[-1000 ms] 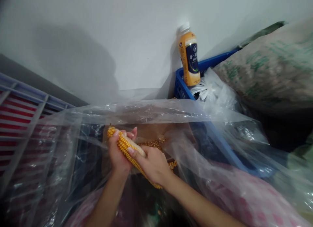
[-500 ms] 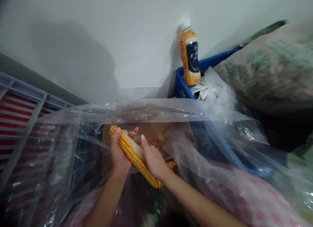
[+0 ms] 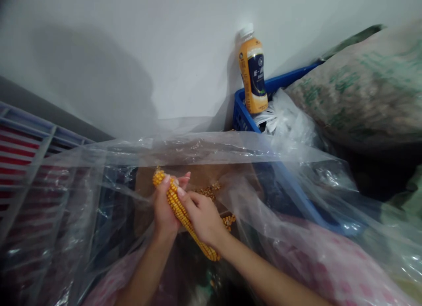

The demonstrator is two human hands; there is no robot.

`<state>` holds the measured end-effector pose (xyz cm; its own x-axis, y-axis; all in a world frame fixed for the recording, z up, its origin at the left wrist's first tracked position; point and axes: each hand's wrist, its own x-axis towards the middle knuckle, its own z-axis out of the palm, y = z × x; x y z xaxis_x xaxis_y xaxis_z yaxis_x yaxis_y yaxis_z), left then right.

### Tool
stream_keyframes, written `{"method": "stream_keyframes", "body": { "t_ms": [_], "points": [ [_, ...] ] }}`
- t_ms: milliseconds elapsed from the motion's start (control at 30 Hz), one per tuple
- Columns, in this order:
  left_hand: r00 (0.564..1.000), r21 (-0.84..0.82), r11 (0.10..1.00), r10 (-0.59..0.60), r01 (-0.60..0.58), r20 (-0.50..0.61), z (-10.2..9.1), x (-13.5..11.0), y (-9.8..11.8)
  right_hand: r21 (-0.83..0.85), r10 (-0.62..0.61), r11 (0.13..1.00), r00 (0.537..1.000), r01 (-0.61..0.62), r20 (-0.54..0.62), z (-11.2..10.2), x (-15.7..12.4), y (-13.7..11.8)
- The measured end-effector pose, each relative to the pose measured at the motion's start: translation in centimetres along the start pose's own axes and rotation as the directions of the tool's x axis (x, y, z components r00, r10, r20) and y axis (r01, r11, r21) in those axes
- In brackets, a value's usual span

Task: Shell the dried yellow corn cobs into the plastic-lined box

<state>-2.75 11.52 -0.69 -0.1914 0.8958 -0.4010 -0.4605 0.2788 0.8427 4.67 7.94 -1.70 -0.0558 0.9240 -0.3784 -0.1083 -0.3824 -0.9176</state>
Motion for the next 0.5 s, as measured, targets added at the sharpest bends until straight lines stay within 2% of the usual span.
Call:
{"method": "stream_keyframes", "body": {
  "t_ms": [100,167,233,300,400,500],
  "points": [
    [0.996,0.026,0.999,0.029,-0.031,0.087,-0.1,-0.2,-0.2,0.032,0.126,0.992,0.990,-0.124,-0.066,0.0,0.1,0.2],
    [0.994,0.019,0.998,0.050,-0.053,0.100,0.0,-0.1,-0.2,0.025,0.153,0.988,0.988,-0.152,-0.032,0.0,0.1,0.2],
    [0.998,-0.009,0.998,0.055,-0.054,0.015,0.0,0.3,-0.1,-0.002,0.086,0.996,0.996,-0.086,0.024,0.0,0.1,0.1],
    [0.998,-0.001,0.998,0.057,-0.057,-0.019,-0.1,0.7,0.0,-0.052,0.012,0.999,1.000,-0.011,0.023,-0.1,0.1,-0.2],
    [0.993,0.068,0.992,0.106,-0.110,0.054,-0.3,0.8,-0.2,-0.132,-0.010,0.991,1.000,0.008,-0.010,-0.2,0.2,-0.4],
    [0.979,0.088,0.982,0.153,-0.166,0.132,-0.7,0.7,-0.8,-0.028,-0.013,1.000,1.000,0.013,0.026,-0.2,0.4,-0.2]
  ]
}}
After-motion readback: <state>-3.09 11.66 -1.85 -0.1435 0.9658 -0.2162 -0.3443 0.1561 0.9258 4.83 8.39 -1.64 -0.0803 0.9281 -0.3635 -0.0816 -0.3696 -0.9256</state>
